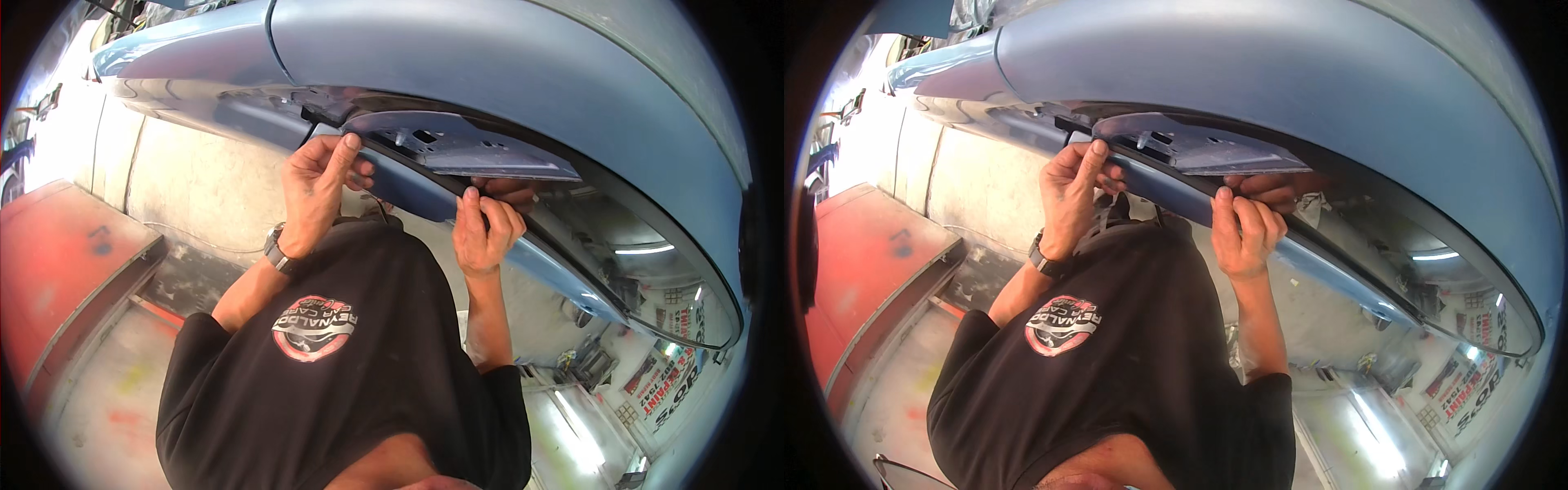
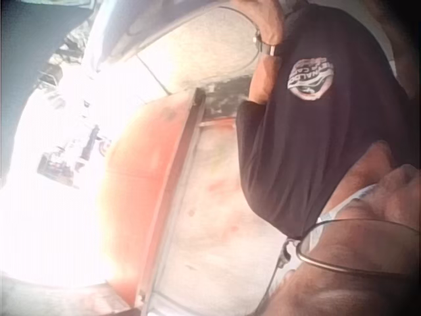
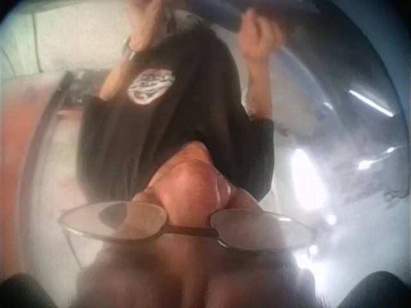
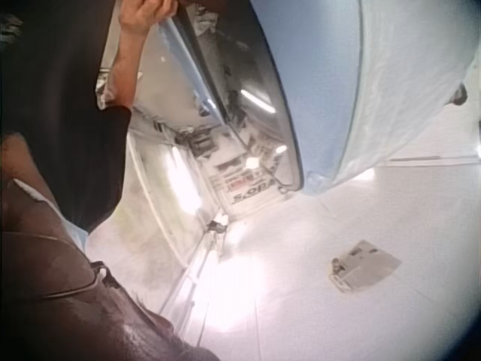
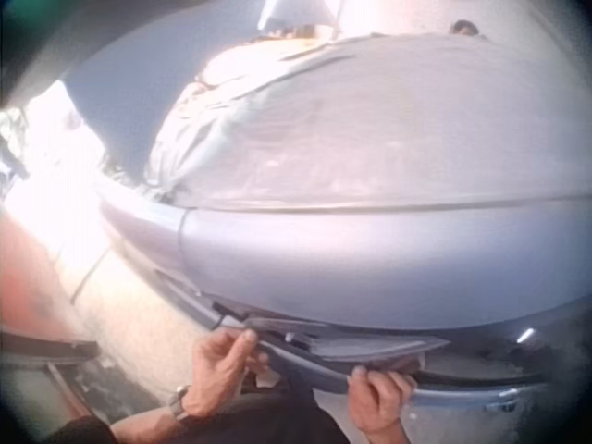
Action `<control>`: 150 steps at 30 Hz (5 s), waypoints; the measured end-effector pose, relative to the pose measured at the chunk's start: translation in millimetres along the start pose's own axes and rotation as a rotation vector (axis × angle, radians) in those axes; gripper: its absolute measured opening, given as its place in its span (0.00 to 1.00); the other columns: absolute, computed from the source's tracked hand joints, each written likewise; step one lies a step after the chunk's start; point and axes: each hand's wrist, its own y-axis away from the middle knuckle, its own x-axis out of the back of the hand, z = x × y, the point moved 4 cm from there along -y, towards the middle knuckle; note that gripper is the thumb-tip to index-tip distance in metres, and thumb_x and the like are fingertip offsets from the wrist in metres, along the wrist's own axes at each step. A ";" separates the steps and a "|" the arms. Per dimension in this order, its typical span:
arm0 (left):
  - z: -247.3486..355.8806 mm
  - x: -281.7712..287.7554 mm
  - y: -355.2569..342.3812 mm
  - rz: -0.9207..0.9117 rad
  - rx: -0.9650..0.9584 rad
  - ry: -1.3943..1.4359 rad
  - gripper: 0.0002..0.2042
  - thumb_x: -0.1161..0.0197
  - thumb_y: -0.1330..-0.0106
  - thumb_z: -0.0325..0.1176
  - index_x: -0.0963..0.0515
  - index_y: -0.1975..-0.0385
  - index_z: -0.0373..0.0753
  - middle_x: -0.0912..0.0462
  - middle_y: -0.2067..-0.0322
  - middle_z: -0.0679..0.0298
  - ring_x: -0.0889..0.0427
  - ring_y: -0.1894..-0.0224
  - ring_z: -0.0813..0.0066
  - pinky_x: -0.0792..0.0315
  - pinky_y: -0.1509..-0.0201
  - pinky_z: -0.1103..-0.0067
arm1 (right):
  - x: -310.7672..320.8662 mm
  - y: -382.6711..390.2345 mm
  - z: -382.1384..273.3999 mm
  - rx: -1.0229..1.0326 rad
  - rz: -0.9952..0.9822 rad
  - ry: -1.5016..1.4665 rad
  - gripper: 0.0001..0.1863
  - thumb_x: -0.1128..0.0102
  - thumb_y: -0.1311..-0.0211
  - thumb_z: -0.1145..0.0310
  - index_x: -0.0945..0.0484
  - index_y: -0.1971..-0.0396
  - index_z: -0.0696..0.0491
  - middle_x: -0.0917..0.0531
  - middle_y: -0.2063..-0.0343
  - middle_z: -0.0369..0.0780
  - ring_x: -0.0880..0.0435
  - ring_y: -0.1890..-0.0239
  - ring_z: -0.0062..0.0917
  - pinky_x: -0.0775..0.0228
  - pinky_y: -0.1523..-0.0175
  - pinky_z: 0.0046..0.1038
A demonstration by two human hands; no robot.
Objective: The person prepares and installs a long black window seal onto the door of a car, aligning the clips with the holes on the car door and pressing them into place.
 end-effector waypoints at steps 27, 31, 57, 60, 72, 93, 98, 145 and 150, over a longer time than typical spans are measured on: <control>-64.5 -10.4 28.0 0.225 -0.377 0.428 0.12 0.41 0.27 0.36 0.20 0.58 0.32 0.15 0.71 0.63 0.17 0.71 0.81 0.22 0.65 0.84 | -3.6 -15.0 -11.0 0.238 0.049 0.047 0.14 0.28 0.50 0.78 0.15 0.61 0.54 0.23 0.69 0.36 0.26 0.68 0.30 0.35 0.61 0.32; -98.9 -31.3 55.7 0.158 -0.409 0.493 0.12 0.43 0.27 0.31 0.21 0.49 0.34 0.16 0.69 0.65 0.18 0.68 0.82 0.21 0.62 0.83 | -9.0 -10.2 -21.8 0.285 0.074 0.080 0.12 0.31 0.47 0.77 0.16 0.61 0.54 0.24 0.69 0.37 0.26 0.67 0.32 0.35 0.62 0.33; -86.4 -60.5 54.5 -0.141 -0.395 0.789 0.24 0.46 0.24 0.37 0.36 0.31 0.40 0.18 0.75 0.67 0.22 0.74 0.86 0.25 0.68 0.85 | -10.5 -4.6 -18.8 0.281 0.065 0.080 0.10 0.35 0.42 0.76 0.17 0.60 0.55 0.24 0.68 0.39 0.27 0.67 0.33 0.37 0.62 0.35; -87.5 -59.6 55.5 -0.170 -0.376 0.822 0.23 0.46 0.25 0.36 0.36 0.32 0.41 0.18 0.76 0.66 0.22 0.74 0.86 0.25 0.67 0.84 | -10.6 -2.6 -21.3 0.289 0.062 0.085 0.10 0.35 0.42 0.75 0.17 0.59 0.56 0.24 0.68 0.39 0.27 0.66 0.33 0.37 0.62 0.35; -262.3 24.9 102.6 0.111 -0.044 0.451 0.18 0.42 0.28 0.30 0.28 0.39 0.37 0.17 0.71 0.64 0.18 0.68 0.81 0.22 0.62 0.81 | -8.0 -3.8 -18.4 0.250 0.070 0.178 0.12 0.31 0.46 0.77 0.16 0.60 0.56 0.23 0.66 0.40 0.25 0.63 0.35 0.33 0.58 0.37; -682.7 89.7 314.8 0.566 0.786 -0.746 0.46 0.24 0.49 0.50 0.39 0.30 0.46 0.36 0.39 0.36 0.34 0.37 0.38 0.34 0.38 0.56 | -19.6 -3.1 -31.0 0.256 0.109 0.081 0.09 0.36 0.43 0.81 0.19 0.62 0.57 0.23 0.67 0.39 0.26 0.63 0.31 0.33 0.59 0.30; -539.0 100.2 296.3 0.330 0.961 -0.709 0.42 0.46 0.38 0.69 0.33 0.34 0.39 0.32 0.34 0.50 0.32 0.34 0.50 0.39 0.31 0.58 | -22.6 -2.0 -28.0 0.265 0.134 0.030 0.07 0.37 0.41 0.81 0.19 0.62 0.58 0.23 0.67 0.39 0.25 0.63 0.29 0.32 0.59 0.30; -609.0 109.2 302.3 0.512 0.824 -0.659 0.41 0.27 0.48 0.59 0.27 0.40 0.33 0.35 0.39 0.37 0.35 0.37 0.40 0.40 0.33 0.52 | -24.6 4.2 -25.2 0.163 0.085 0.158 0.07 0.39 0.37 0.78 0.19 0.60 0.58 0.24 0.63 0.37 0.25 0.64 0.20 0.31 0.61 0.22; -586.8 114.0 299.6 0.532 0.745 -0.709 0.39 0.28 0.47 0.59 0.24 0.44 0.32 0.27 0.44 0.41 0.30 0.41 0.43 0.37 0.35 0.55 | -27.6 2.5 -26.3 0.205 0.077 0.119 0.08 0.38 0.39 0.80 0.18 0.60 0.58 0.23 0.65 0.38 0.24 0.63 0.23 0.31 0.59 0.24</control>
